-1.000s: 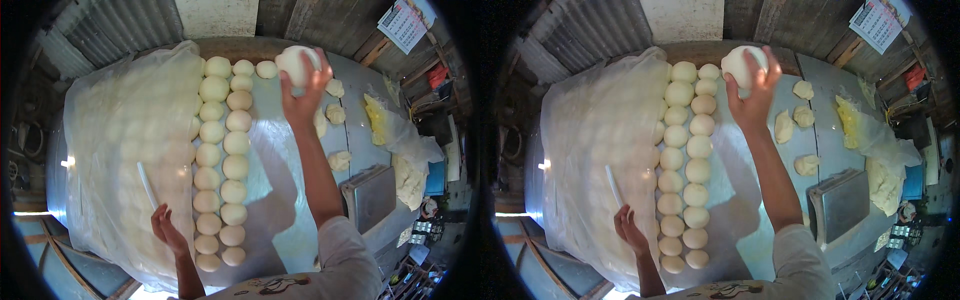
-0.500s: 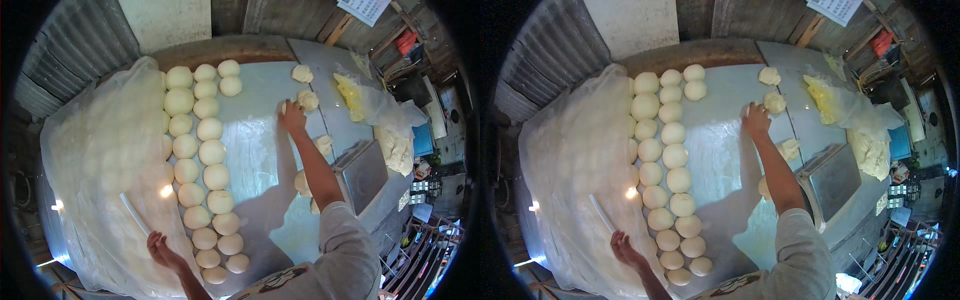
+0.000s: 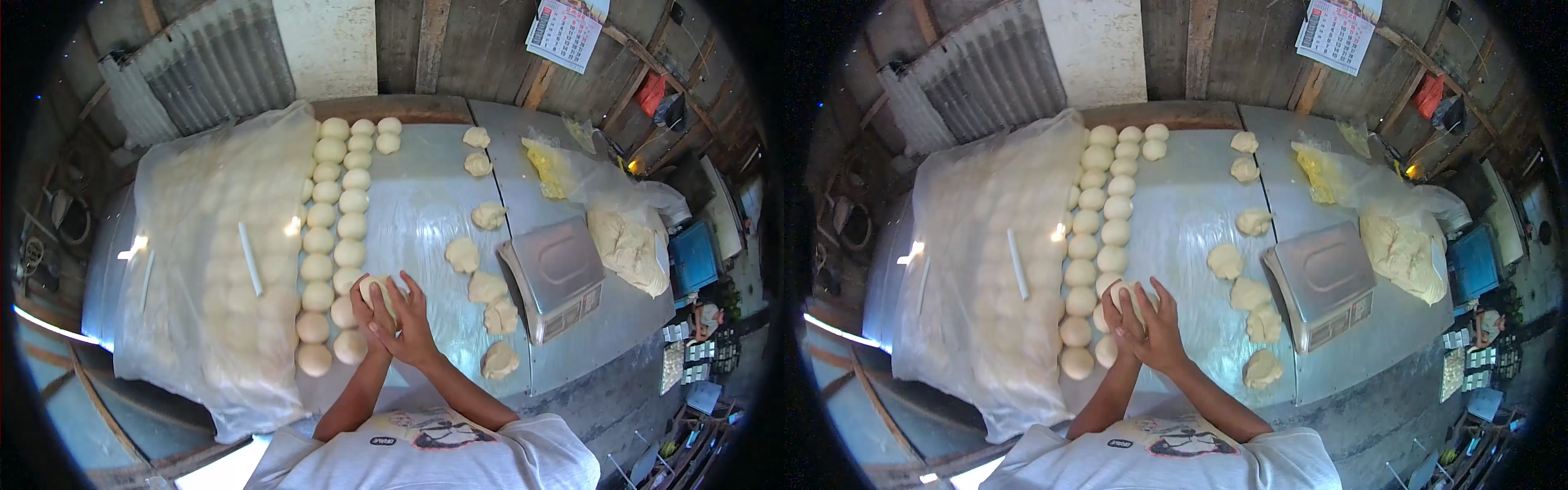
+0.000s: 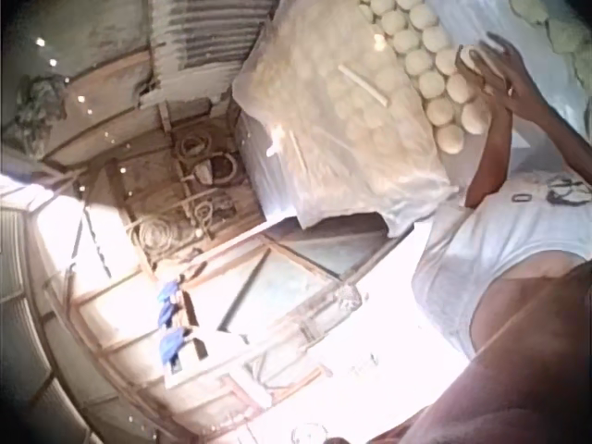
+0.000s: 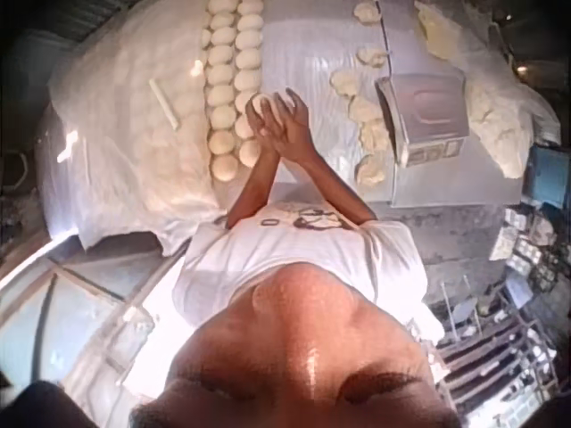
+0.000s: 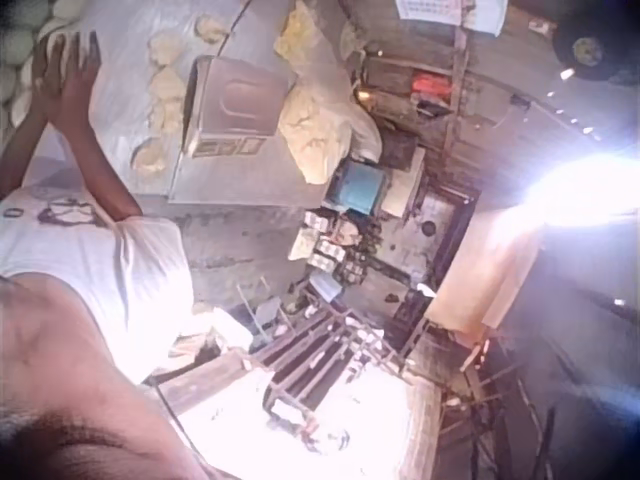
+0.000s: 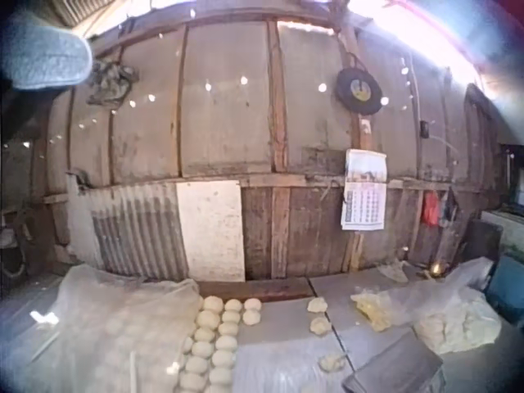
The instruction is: The person shapes portions of dough by hand into rounded balls and places them in a row on a plastic-covered surface.
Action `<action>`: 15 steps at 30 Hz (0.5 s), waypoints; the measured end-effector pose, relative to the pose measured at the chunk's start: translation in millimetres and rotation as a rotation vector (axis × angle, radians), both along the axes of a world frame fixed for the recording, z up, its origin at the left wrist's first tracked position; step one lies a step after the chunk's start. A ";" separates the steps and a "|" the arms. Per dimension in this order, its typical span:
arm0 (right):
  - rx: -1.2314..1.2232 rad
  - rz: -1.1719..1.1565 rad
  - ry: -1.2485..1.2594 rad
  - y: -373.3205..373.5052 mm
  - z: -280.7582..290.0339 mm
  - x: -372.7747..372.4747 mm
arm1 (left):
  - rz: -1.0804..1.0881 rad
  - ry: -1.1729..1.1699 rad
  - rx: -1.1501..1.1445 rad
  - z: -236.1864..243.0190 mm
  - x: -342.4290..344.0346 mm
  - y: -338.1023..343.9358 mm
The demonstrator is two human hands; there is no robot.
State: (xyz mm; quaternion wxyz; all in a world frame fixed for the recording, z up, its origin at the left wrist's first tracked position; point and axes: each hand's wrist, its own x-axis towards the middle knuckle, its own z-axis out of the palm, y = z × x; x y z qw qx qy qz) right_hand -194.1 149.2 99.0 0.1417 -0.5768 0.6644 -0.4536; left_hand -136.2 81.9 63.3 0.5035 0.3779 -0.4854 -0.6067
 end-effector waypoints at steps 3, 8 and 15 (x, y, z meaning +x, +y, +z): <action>-0.256 -0.127 -0.052 49.3 0.8 9.2 | -0.156 0.343 0.374 5.4 17.2 59.5; 0.049 -0.150 -0.114 96.1 3.7 -24.4 | -0.539 0.323 0.844 24.7 54.1 114.3; -0.167 -0.296 -0.920 115.4 -23.9 10.4 | 0.007 -0.088 0.119 26.5 25.2 137.4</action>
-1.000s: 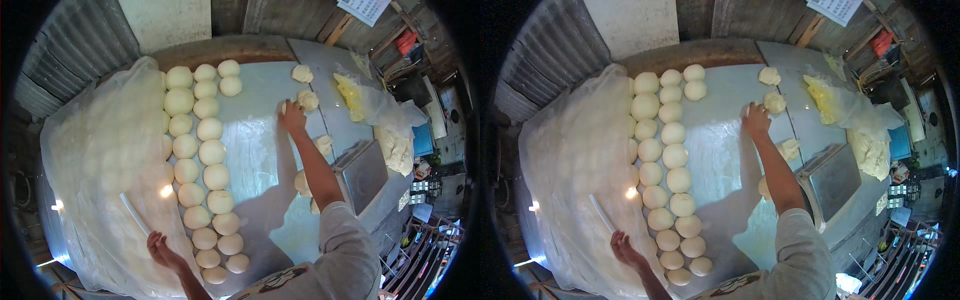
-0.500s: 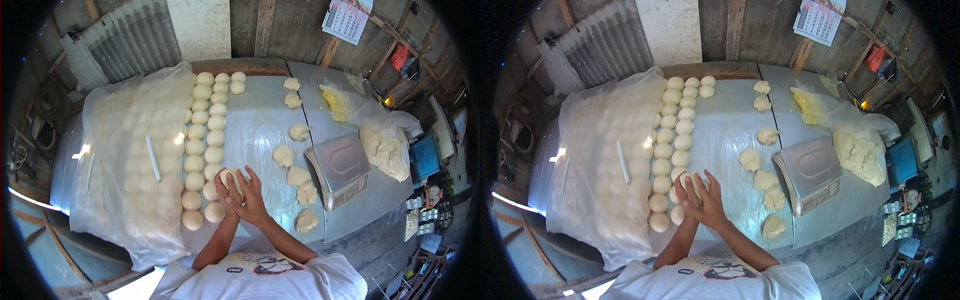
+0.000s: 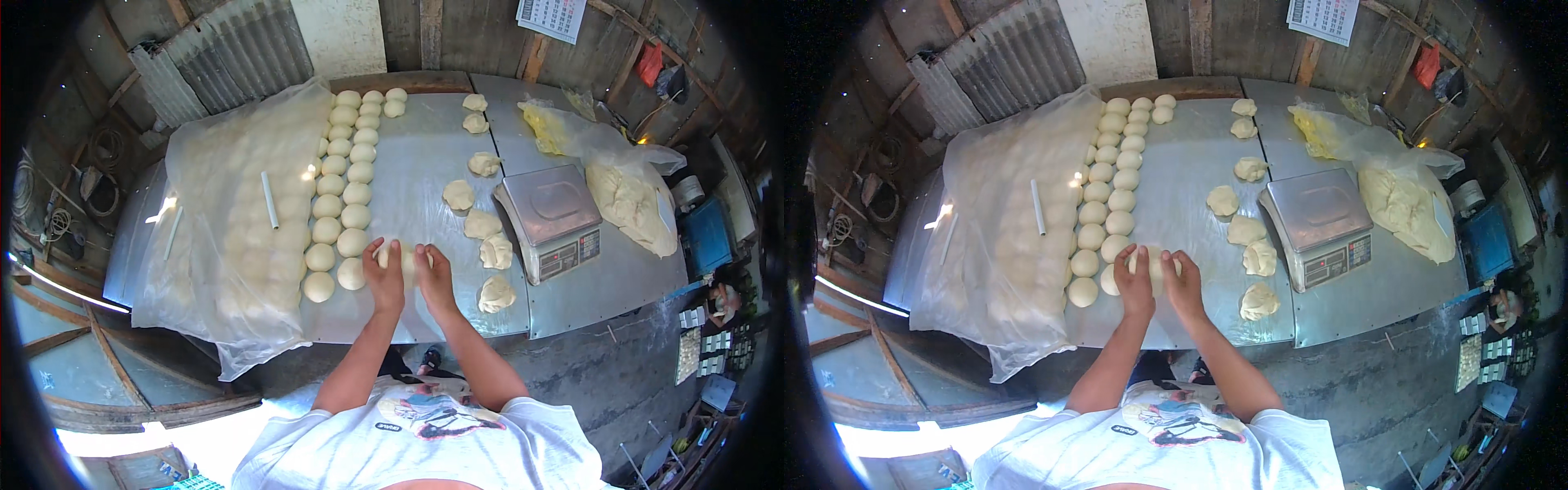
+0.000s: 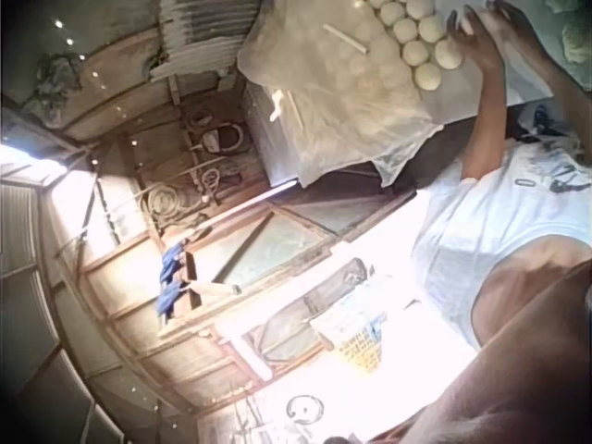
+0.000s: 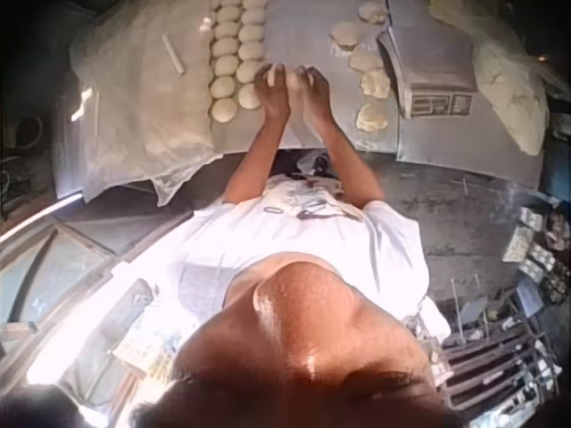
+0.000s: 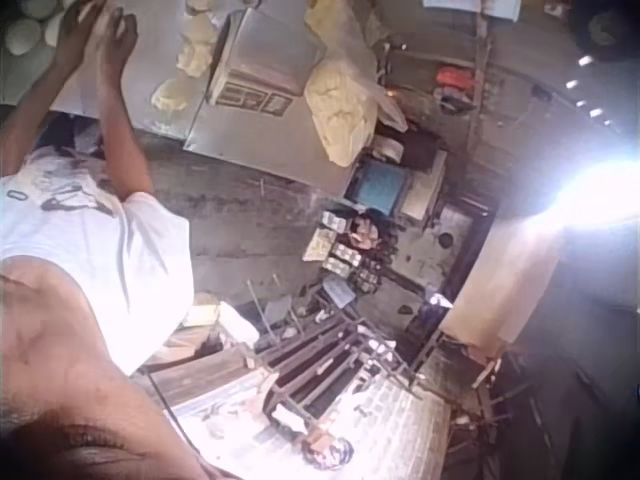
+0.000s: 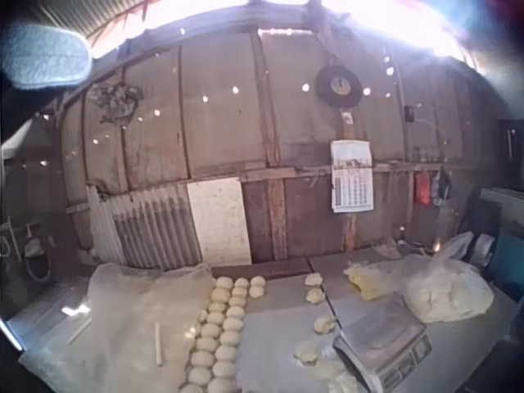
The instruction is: The person shapes portions of dough by hand into rounded balls and places them in a row on a plastic-covered surface.
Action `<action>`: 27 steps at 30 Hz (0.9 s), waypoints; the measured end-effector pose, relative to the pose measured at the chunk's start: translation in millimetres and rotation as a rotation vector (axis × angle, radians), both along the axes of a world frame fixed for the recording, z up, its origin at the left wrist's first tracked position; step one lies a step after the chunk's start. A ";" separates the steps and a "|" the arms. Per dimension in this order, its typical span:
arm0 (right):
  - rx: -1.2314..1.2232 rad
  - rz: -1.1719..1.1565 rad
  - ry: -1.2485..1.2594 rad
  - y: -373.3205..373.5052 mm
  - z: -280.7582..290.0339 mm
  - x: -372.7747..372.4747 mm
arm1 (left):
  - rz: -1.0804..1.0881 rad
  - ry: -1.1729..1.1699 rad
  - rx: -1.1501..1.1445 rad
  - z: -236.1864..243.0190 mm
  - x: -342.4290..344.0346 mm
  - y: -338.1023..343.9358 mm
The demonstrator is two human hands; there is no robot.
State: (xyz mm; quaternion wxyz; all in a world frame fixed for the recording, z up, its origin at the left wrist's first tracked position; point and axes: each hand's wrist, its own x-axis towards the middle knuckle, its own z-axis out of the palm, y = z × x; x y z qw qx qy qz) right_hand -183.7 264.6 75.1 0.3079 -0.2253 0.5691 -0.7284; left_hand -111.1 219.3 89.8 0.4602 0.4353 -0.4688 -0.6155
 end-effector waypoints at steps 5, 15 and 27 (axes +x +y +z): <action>-0.181 -0.181 0.471 -5.7 68.9 4.1 | -0.202 0.296 0.043 10.6 13.3 1.1; 0.839 0.147 1.103 53.4 -121.5 -2.5 | -0.173 0.035 0.992 -155.9 92.6 31.1; 0.056 -0.144 1.013 -20.5 62.8 -27.0 | -0.219 -0.051 -0.116 -11.2 21.4 -33.4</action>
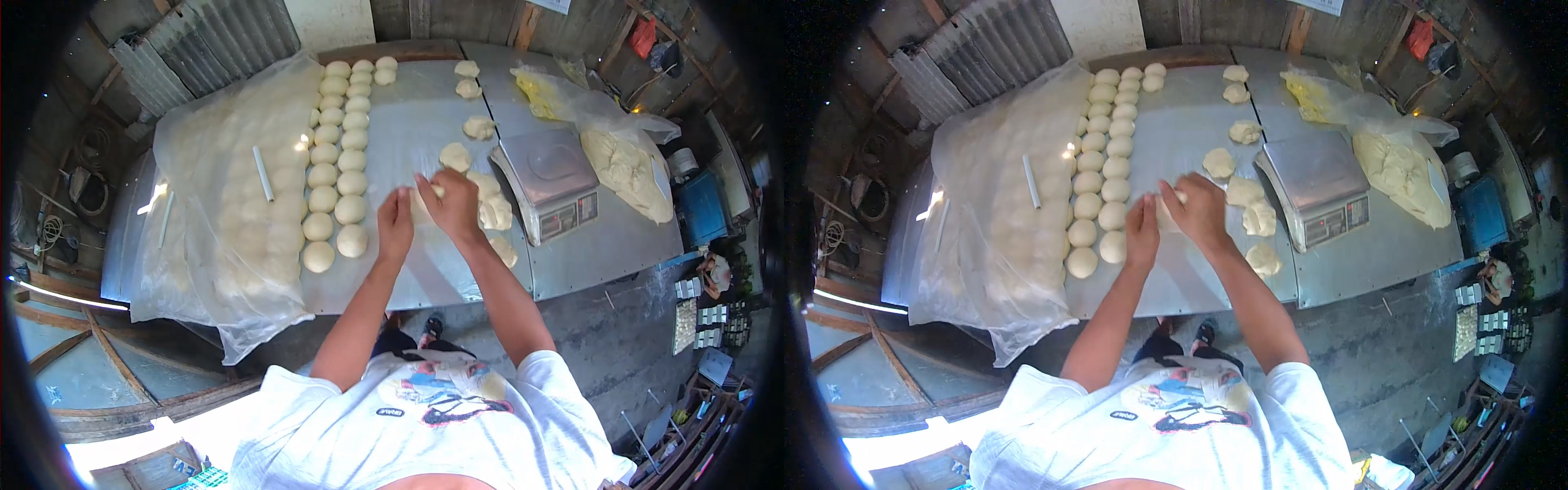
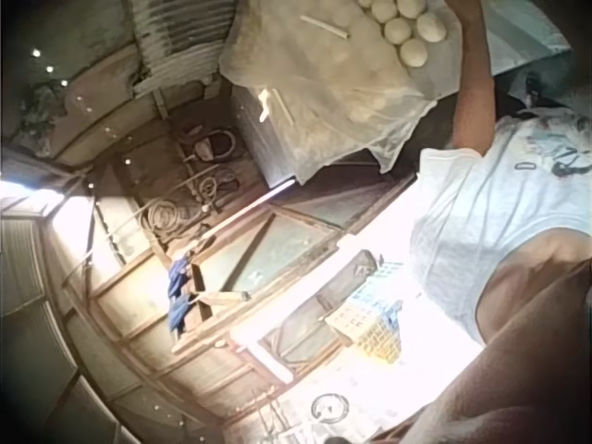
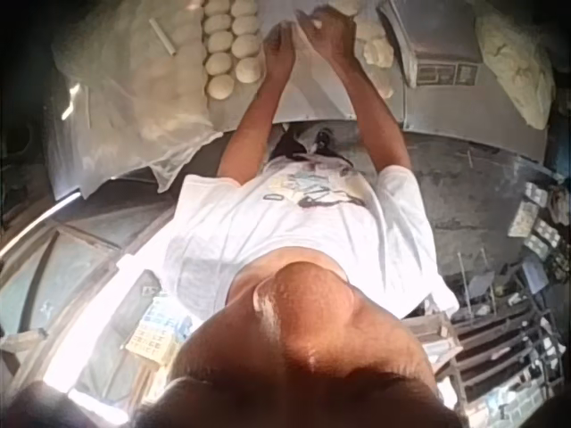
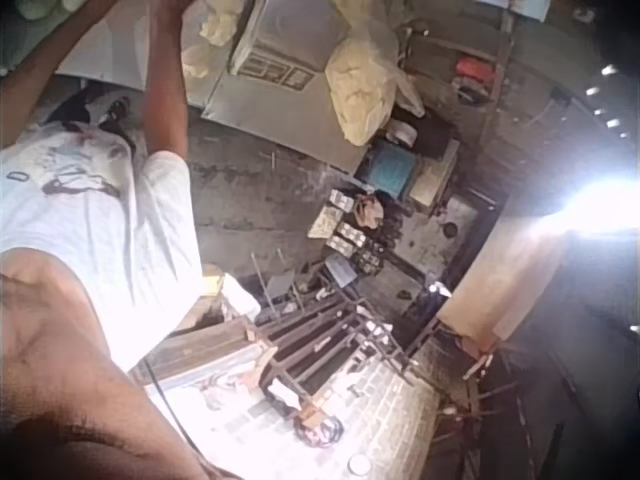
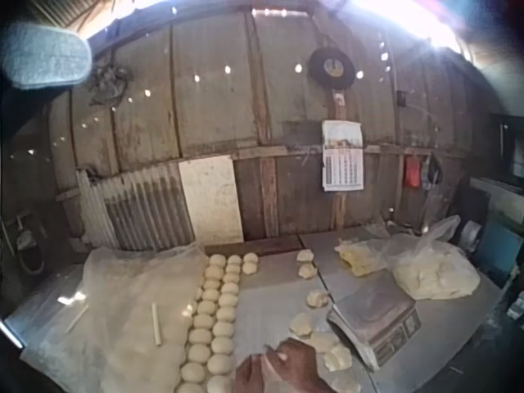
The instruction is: The person shapes portions of dough by hand into rounded balls and places them in a row on a plastic-covered surface.
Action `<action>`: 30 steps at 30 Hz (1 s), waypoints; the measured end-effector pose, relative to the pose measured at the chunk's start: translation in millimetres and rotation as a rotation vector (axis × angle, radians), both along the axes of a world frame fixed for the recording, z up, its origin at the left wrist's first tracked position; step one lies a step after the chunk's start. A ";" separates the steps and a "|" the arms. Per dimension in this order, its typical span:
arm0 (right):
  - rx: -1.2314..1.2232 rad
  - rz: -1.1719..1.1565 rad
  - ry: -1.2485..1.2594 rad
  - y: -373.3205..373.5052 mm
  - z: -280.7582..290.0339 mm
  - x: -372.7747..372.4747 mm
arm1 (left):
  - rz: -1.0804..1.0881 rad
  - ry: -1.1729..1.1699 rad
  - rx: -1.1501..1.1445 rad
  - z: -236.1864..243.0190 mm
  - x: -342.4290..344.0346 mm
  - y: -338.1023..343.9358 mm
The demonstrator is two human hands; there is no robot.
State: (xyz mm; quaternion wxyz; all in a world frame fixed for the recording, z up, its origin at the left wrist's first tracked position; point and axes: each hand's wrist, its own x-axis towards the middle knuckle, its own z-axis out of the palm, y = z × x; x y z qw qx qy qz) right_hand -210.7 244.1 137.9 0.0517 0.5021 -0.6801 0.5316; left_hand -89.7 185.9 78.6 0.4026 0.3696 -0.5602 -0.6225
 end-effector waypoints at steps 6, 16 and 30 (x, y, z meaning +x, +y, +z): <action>0.772 -0.158 -0.109 65.7 -214.6 30.3 | 0.048 -0.065 0.889 -111.8 36.3 38.1; -0.048 -0.044 -0.219 -15.5 21.2 16.8 | 0.048 -0.175 -0.262 39.0 -16.6 -8.7; 0.494 0.805 -1.475 33.8 -96.1 28.5 | -0.136 -0.005 -0.192 -49.8 38.7 83.8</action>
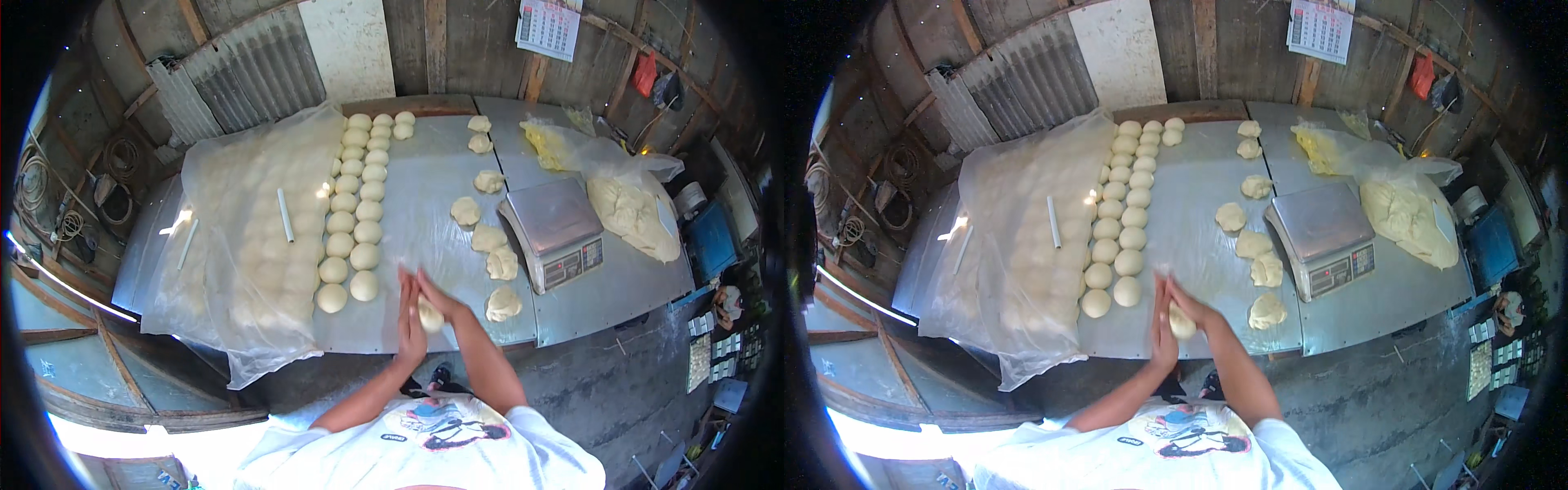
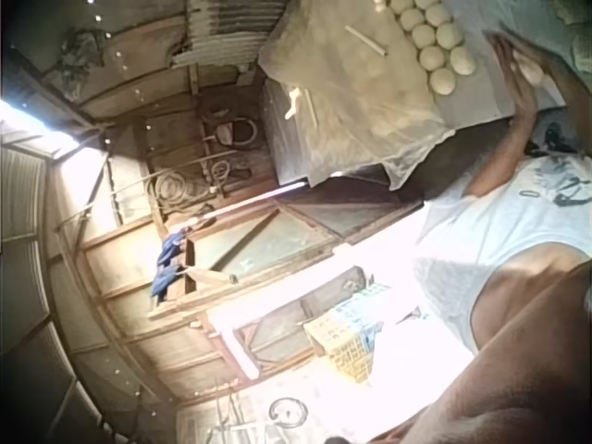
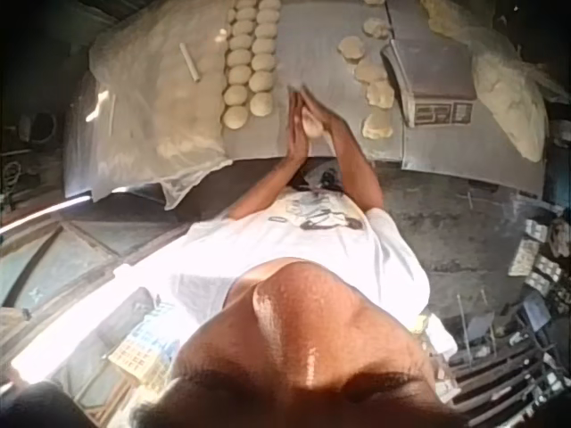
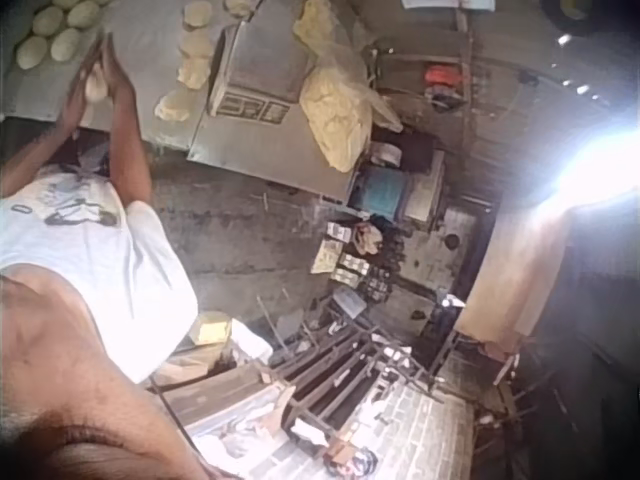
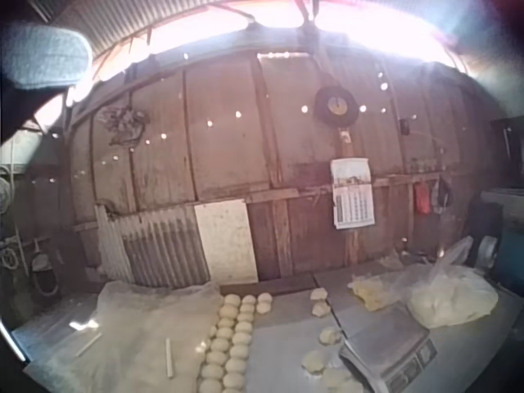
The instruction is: The person shapes portions of dough by hand into rounded balls and places them in a row on a plastic-covered surface.
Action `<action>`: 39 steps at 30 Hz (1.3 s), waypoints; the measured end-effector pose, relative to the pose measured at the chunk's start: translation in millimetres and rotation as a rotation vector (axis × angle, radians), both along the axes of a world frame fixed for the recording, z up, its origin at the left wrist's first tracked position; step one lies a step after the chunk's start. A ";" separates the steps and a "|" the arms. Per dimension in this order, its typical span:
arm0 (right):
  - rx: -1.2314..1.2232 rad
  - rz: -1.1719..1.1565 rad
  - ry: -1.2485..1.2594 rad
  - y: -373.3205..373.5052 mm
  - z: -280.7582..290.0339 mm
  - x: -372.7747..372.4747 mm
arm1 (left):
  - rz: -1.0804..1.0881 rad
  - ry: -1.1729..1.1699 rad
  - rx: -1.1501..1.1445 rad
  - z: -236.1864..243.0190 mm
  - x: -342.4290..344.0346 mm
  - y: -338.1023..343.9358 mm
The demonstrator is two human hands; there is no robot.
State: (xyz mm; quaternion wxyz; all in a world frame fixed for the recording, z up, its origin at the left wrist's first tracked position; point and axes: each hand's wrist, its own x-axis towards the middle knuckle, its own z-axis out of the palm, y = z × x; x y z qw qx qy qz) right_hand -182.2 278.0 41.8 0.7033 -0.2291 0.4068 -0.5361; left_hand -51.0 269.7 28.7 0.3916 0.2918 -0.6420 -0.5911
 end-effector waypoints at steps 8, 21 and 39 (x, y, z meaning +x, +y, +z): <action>-0.485 -0.592 1.038 -16.5 94.9 5.5 | 0.109 -0.453 -0.313 134.9 -33.1 -74.2; -0.579 -0.494 0.643 -128.1 57.6 -0.7 | -0.861 0.360 0.785 33.7 -9.7 -157.5; -0.658 -0.980 1.646 -465.6 61.2 -186.6 | 0.371 0.267 0.512 -3.9 8.5 -374.0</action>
